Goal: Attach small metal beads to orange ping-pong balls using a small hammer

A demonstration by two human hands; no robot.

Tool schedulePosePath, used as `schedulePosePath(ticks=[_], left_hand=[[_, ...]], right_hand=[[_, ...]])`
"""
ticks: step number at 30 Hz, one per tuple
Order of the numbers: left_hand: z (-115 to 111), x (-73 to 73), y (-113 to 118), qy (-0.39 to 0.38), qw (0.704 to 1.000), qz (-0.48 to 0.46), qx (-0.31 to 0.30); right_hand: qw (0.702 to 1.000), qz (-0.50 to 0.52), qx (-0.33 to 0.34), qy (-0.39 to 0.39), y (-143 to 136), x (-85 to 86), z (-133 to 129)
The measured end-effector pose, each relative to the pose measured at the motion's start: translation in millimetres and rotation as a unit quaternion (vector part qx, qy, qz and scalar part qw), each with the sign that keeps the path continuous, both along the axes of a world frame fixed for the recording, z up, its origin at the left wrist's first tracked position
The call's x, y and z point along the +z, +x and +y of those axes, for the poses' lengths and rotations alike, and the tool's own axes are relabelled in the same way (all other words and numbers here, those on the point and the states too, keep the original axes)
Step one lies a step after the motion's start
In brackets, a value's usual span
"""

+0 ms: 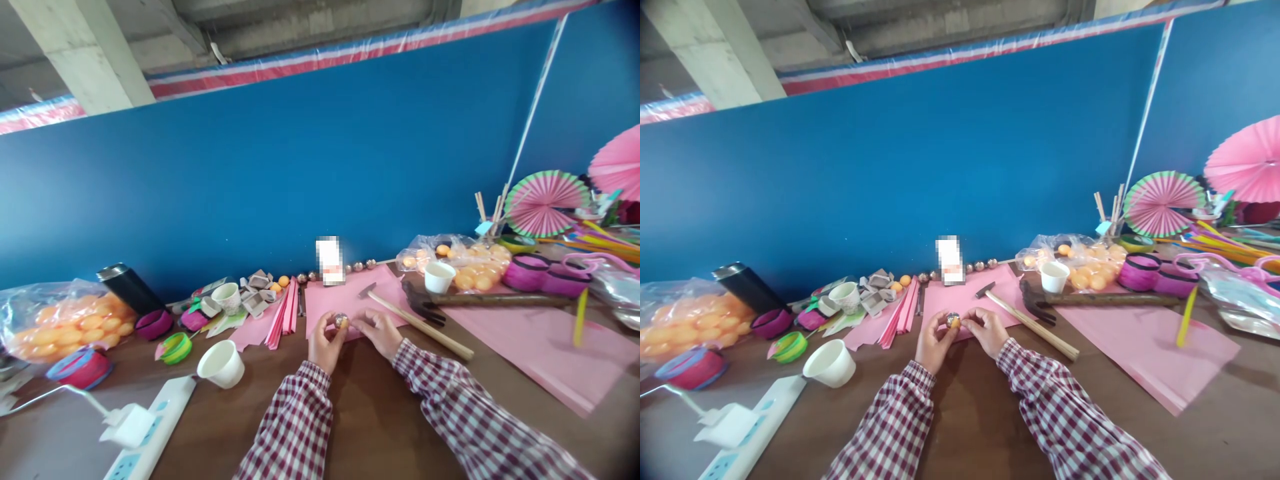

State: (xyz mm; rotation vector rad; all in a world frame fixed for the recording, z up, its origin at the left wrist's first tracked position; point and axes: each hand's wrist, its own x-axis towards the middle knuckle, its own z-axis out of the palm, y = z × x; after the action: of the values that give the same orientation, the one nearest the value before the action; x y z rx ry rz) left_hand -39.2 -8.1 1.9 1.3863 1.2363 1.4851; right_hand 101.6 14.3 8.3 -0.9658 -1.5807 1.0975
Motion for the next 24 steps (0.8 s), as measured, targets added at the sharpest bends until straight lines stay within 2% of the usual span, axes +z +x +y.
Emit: schedulePosePath(ticks=[5, 24], left_hand=[[-1.3, -2.3, 0.1, -0.02, 0.999, 0.013, -0.033], [-2.8, 0.5, 1.0, -0.016, 0.999, -0.008, -0.033]], right_hand=[[0.999, -0.019, 0.013, 0.024, -0.2, -3.0, 1.2], [0.999, -0.023, 0.028, 0.022, 0.8, -0.2, 1.3]])
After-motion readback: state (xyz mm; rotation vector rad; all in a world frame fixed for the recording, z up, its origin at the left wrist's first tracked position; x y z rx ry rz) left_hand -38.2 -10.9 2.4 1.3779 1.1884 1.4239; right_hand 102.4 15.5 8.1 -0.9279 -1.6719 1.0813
